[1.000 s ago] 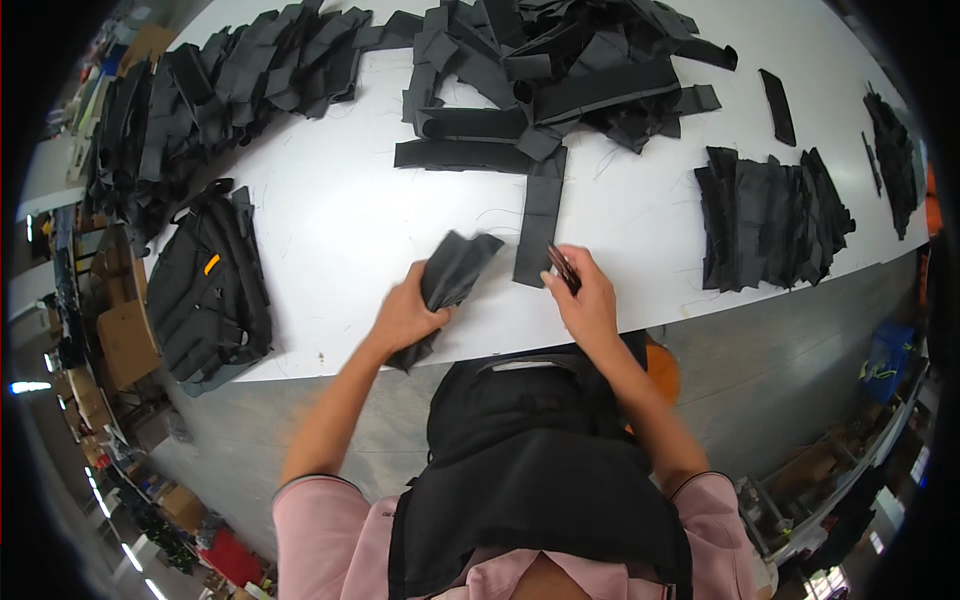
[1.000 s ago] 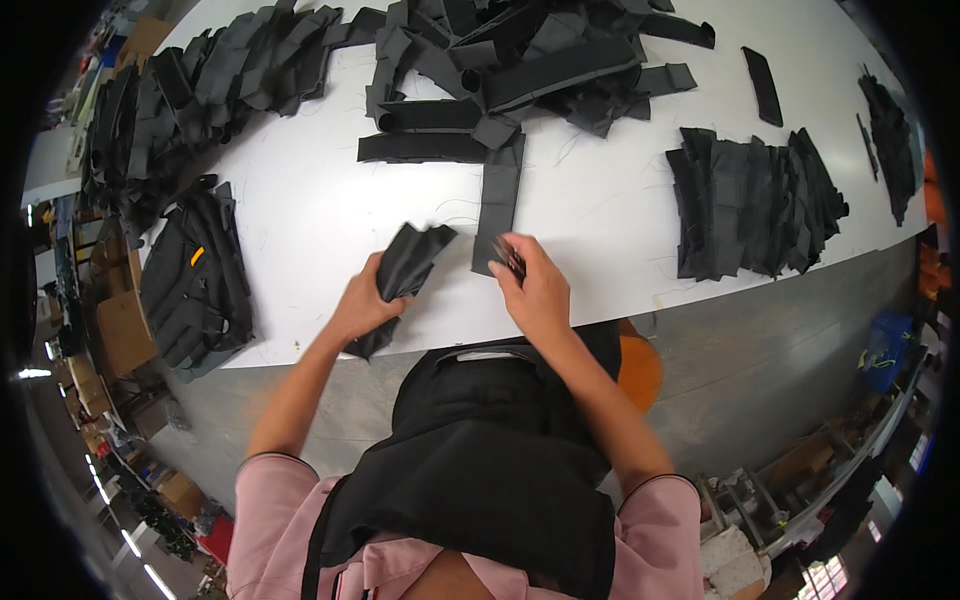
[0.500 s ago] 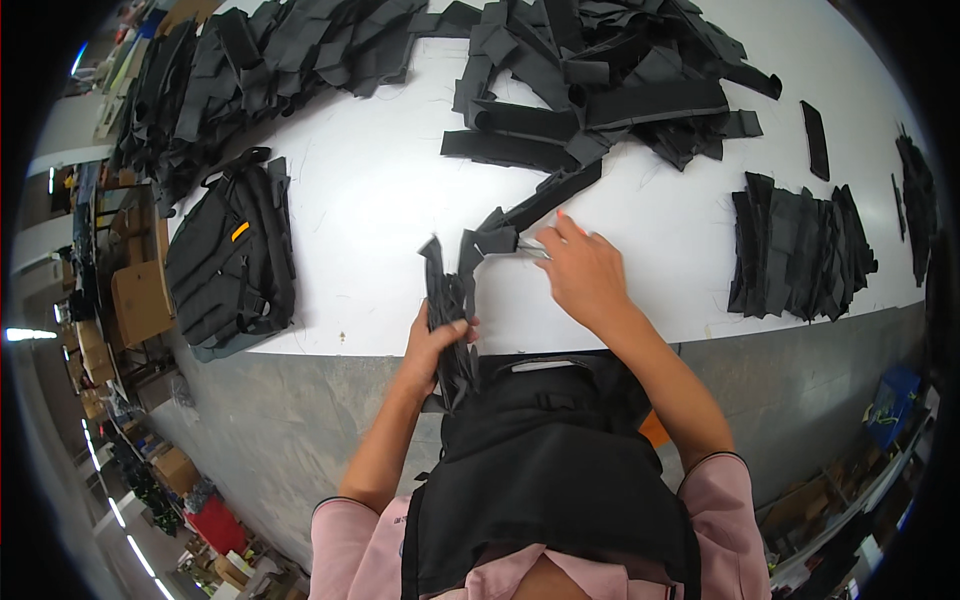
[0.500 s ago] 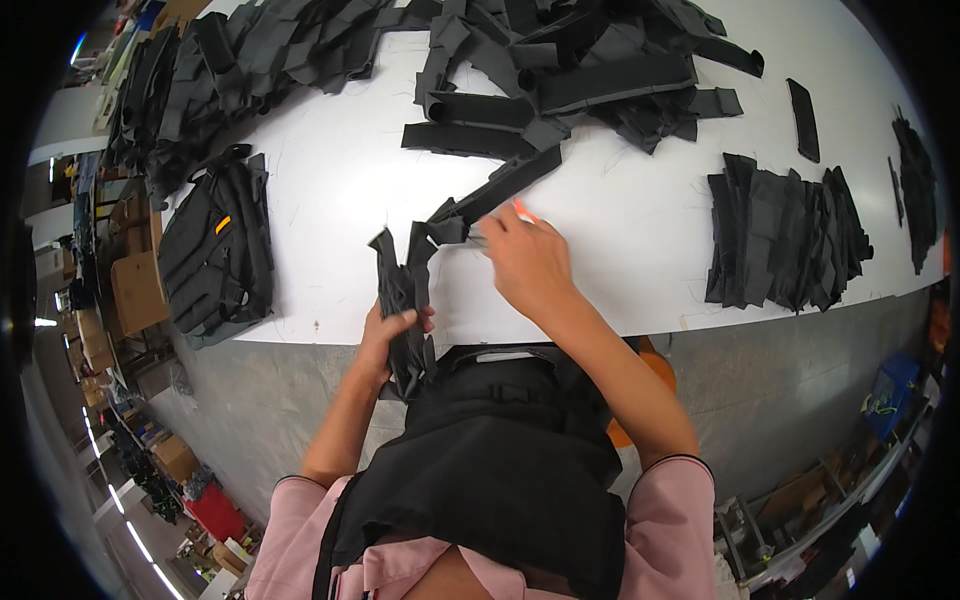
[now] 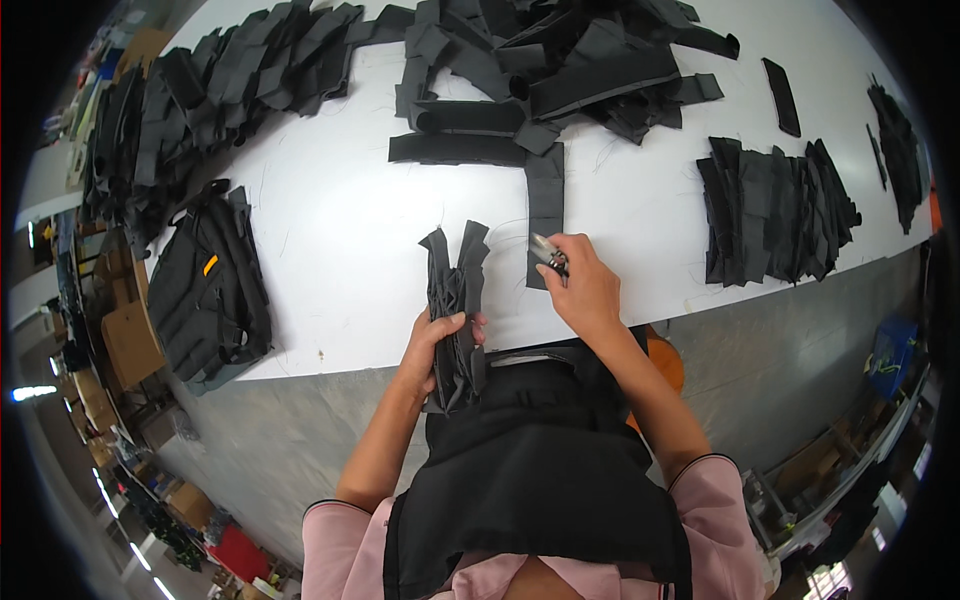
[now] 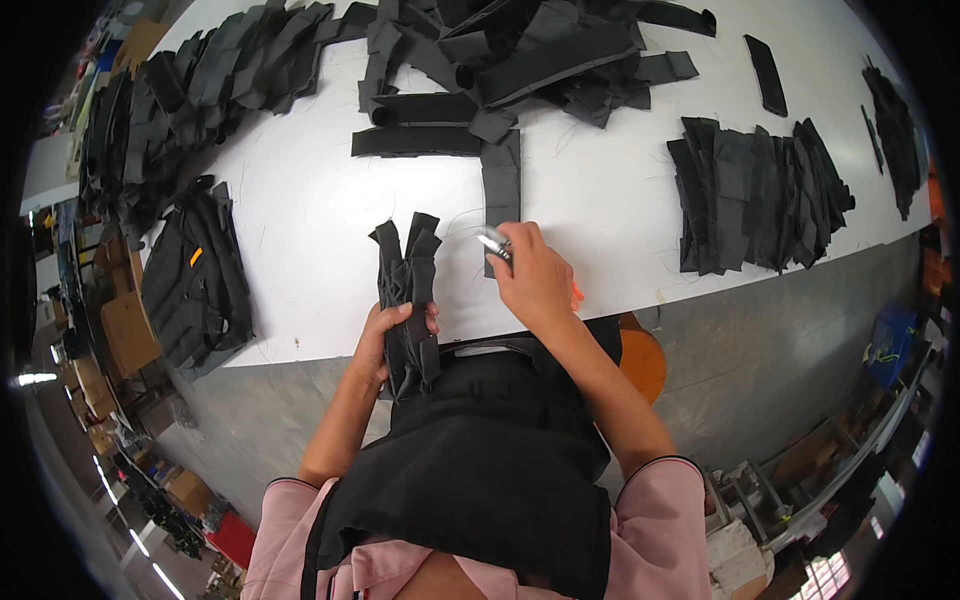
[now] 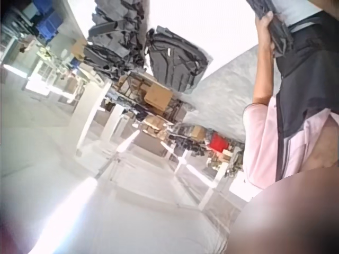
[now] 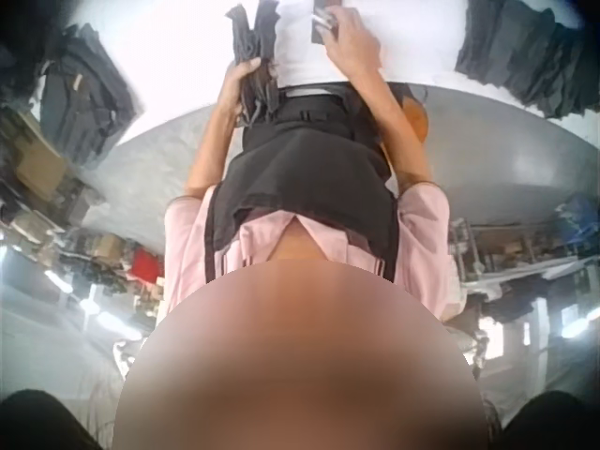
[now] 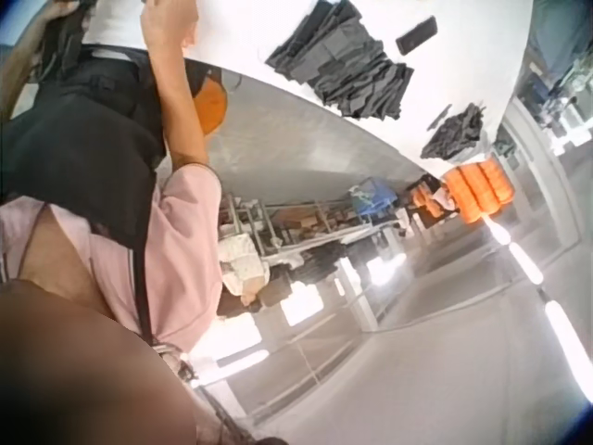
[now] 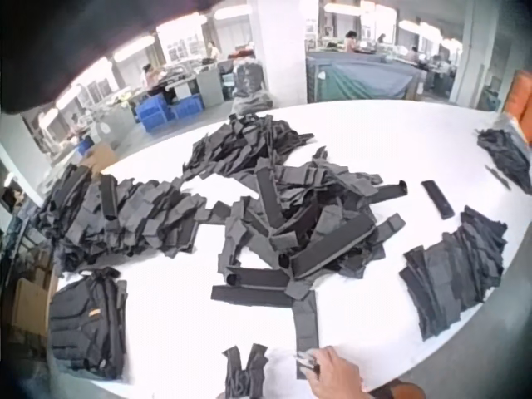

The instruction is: Sorting through a pile of black fabric straps and using small scissors to trim loose threads.

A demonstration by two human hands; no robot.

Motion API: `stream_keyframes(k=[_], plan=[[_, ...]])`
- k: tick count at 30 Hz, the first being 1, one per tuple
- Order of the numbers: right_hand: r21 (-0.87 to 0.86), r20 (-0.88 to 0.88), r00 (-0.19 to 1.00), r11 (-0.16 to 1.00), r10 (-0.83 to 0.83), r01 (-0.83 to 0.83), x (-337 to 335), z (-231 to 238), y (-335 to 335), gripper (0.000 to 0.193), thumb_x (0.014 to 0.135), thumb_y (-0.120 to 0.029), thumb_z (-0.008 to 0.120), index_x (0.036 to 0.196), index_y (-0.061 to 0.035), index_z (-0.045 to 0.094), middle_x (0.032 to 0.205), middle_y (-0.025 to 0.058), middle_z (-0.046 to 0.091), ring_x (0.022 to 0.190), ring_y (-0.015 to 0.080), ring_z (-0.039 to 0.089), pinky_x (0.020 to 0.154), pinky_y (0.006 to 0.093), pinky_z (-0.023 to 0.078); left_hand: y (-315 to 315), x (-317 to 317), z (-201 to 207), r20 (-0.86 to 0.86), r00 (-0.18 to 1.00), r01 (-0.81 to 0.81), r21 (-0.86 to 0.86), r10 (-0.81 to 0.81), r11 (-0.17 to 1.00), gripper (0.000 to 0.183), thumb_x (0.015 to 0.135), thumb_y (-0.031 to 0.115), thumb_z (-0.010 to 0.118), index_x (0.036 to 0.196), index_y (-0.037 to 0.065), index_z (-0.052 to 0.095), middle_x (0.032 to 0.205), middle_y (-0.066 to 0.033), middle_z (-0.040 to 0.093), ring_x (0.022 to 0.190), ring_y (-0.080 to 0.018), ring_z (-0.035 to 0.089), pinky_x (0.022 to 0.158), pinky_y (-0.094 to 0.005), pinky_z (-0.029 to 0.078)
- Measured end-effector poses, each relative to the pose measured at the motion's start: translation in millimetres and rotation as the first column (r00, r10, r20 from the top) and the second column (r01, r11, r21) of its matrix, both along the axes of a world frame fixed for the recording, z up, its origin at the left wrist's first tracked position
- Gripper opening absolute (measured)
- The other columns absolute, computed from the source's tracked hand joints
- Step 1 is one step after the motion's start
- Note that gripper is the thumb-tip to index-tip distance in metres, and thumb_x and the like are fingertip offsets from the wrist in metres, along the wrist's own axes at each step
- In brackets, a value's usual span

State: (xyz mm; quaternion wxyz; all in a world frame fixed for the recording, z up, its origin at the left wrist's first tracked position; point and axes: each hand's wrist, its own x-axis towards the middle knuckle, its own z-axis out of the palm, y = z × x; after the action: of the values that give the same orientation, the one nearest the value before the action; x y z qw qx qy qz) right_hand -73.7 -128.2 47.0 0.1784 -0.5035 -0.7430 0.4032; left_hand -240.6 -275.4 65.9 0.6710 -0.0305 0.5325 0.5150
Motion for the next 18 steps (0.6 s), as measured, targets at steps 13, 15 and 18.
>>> stream_keyframes(k=[13, 15, 18], plan=[[0.297, 0.300, 0.826, 0.777, 0.477, -0.556, -42.8, -18.9, 9.7, 0.017, 0.073, -0.006, 0.062, 0.087, -0.0070, 0.053, 0.085, 0.0082, 0.049, 0.065, 0.0265, 0.057, 0.056, 0.0387, 0.044, -6.3, 9.4, 11.6, 0.115, 0.991, -0.076, 0.049, 0.070, 0.996, 0.036, 0.081, 0.025, 0.054, 0.098, -0.006, 0.057, 0.079, -0.0125, 0.063, 0.075, -0.0190, 0.061, 0.071, -0.0286, 0.050], [0.279, 0.244, 0.879, 0.838, 0.410, -0.469, -30.5, -19.8, 7.0, 0.016, 0.074, -0.007, 0.063, 0.086, -0.0071, 0.052, 0.087, 0.0075, 0.050, 0.063, 0.0270, 0.057, 0.056, 0.0384, 0.044, -10.2, 8.5, 12.3, 0.131, 0.984, -0.132, 0.051, 0.124, 0.990, 0.037, 0.080, 0.026, 0.055, 0.098, -0.007, 0.057, 0.080, -0.0127, 0.062, 0.075, -0.0199, 0.061, 0.071, -0.0290, 0.050], [0.198, 0.224, 0.902, 0.889, 0.369, -0.413, -9.8, 3.0, 3.3, 0.017, 0.076, -0.010, 0.063, 0.089, -0.0076, 0.053, 0.089, 0.0070, 0.051, 0.063, 0.0274, 0.057, 0.056, 0.0387, 0.045, -16.0, 3.4, 13.5, 0.160, 0.965, -0.219, 0.049, 0.209, 0.974, 0.039, 0.079, 0.027, 0.056, 0.099, -0.007, 0.056, 0.081, -0.0135, 0.062, 0.077, -0.0219, 0.061, 0.072, -0.0304, 0.050]])
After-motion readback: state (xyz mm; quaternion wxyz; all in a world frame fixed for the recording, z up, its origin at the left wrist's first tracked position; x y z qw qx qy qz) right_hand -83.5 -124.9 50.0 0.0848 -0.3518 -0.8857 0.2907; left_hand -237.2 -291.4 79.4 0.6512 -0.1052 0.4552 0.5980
